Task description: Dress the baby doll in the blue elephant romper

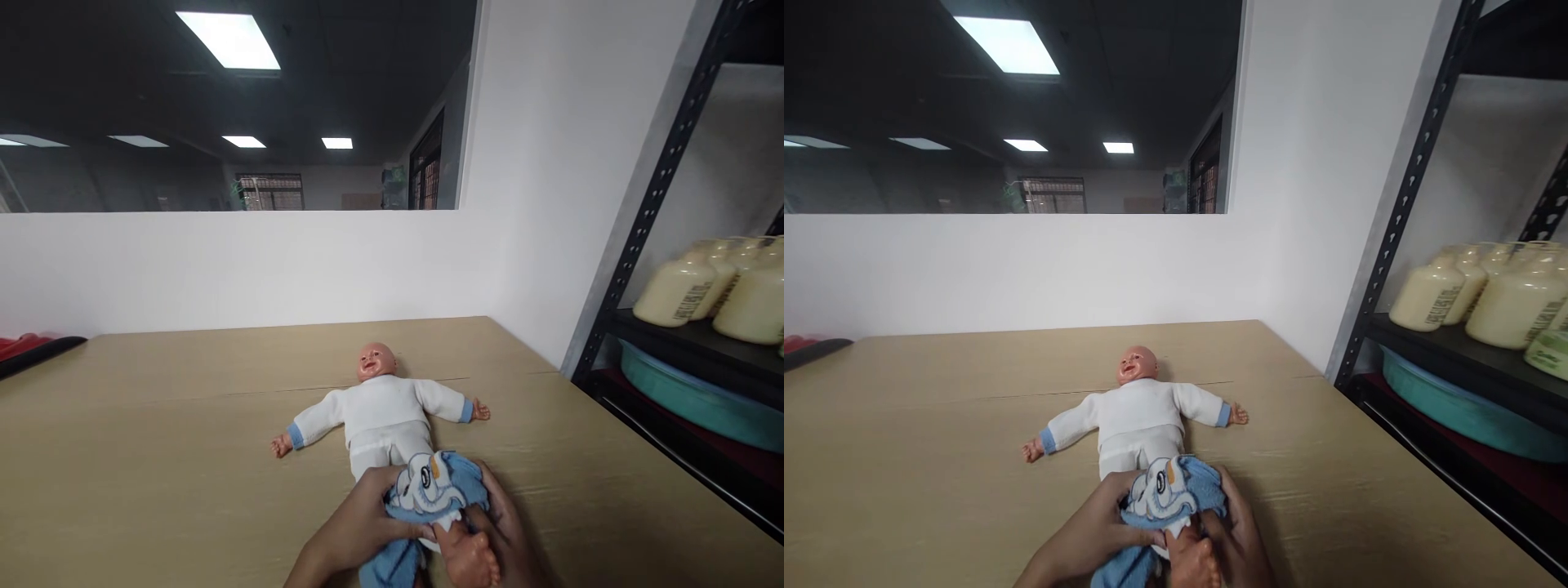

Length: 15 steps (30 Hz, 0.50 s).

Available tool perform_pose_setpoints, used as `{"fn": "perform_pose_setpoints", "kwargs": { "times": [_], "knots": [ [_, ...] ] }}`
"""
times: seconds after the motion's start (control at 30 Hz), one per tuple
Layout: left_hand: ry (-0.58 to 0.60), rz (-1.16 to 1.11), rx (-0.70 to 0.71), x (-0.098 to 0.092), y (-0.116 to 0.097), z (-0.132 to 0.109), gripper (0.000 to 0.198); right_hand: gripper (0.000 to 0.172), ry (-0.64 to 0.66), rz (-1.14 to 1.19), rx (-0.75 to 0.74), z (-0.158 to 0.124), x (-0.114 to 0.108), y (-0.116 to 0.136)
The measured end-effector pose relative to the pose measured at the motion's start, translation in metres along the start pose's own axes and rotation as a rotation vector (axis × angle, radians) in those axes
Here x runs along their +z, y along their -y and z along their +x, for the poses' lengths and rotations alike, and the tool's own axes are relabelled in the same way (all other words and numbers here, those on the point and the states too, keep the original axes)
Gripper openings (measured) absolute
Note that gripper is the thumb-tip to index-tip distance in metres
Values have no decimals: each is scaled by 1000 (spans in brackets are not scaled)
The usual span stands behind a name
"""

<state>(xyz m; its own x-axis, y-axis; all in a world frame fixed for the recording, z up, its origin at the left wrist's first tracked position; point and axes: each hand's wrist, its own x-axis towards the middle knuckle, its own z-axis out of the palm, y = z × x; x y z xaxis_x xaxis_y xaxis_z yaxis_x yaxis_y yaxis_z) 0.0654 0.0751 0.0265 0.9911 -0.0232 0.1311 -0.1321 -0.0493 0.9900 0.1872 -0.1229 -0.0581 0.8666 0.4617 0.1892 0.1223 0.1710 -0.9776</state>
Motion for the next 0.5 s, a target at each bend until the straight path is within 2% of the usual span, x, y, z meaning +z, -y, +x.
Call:
{"fn": "perform_pose_setpoints", "kwargs": {
  "times": [0.13, 0.23, 0.33, 0.4, 0.5],
  "knots": [
    [-27, 36, 39, -2, 14, 6, 59, 49, 303, 18, 108, 20, -18, 7],
    [-43, 51, 66, -2, 24, 9, 69, 50, 539, -51, 169, 37, -33, 4],
    [-68, 53, 71, -1, 27, 9, 79, 58, 690, -66, 222, 51, -43, 2],
    [-127, 135, 66, -1, 26, 6, 85, 69, 763, -22, 238, 57, -46, 5],
    [-296, 340, 74, -6, 24, -3, 95, 83, 896, 87, 243, 62, -46, 11]
  ]
}}
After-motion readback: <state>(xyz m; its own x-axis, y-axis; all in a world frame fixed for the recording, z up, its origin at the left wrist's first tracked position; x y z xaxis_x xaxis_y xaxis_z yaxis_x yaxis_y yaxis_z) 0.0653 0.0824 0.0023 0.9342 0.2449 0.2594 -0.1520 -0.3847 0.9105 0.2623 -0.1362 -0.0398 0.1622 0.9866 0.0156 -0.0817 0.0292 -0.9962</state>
